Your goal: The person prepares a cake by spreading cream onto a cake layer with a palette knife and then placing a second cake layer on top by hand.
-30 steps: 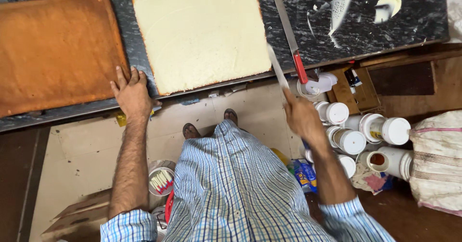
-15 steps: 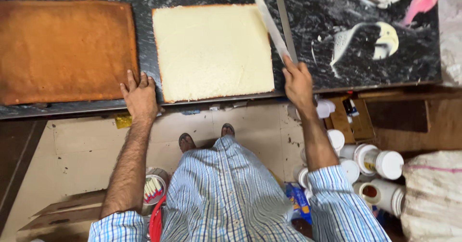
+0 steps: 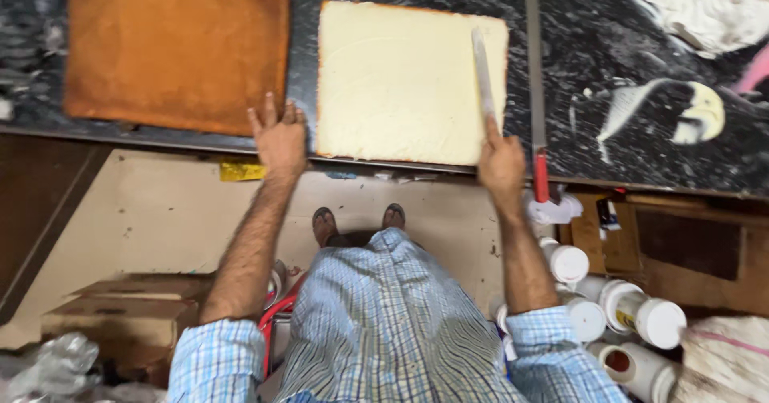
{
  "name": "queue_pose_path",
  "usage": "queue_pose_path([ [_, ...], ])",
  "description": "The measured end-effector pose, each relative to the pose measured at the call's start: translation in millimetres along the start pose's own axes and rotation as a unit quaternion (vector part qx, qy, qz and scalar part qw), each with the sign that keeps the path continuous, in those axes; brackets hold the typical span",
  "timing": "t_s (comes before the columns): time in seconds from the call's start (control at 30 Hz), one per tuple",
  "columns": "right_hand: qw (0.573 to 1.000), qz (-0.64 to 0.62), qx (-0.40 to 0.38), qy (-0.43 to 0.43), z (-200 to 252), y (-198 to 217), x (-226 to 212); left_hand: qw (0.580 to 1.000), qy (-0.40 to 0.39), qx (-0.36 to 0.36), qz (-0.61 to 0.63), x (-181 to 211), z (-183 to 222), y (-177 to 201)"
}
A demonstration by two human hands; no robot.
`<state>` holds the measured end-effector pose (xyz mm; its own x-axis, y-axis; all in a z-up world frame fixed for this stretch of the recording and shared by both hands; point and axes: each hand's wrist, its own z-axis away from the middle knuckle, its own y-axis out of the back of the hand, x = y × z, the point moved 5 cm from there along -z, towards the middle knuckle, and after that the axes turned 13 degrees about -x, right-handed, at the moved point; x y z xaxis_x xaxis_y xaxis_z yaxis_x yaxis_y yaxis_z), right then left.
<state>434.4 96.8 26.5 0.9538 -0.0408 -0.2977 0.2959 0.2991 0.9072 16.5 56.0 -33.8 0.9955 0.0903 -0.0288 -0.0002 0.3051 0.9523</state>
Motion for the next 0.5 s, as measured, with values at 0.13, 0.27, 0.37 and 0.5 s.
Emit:
queue_pose_path([
  [0.13,0.996,-0.066,-0.037,0.054,0,-34,-112,0.997,0.0,0.075,0.008,3,-9,-13],
  [0.27,0.989,-0.008,-0.106,0.103,-3,-41,-184,0.996,0.003,0.084,0.003,5,2,4],
  [0.37,0.97,0.09,-0.167,0.149,42,-53,-176,0.999,0.01,-0.038,0.024,5,8,16],
  [0.5,0.946,0.001,-0.251,0.204,128,-65,-97,0.999,-0.007,-0.038,0.037,5,11,29],
])
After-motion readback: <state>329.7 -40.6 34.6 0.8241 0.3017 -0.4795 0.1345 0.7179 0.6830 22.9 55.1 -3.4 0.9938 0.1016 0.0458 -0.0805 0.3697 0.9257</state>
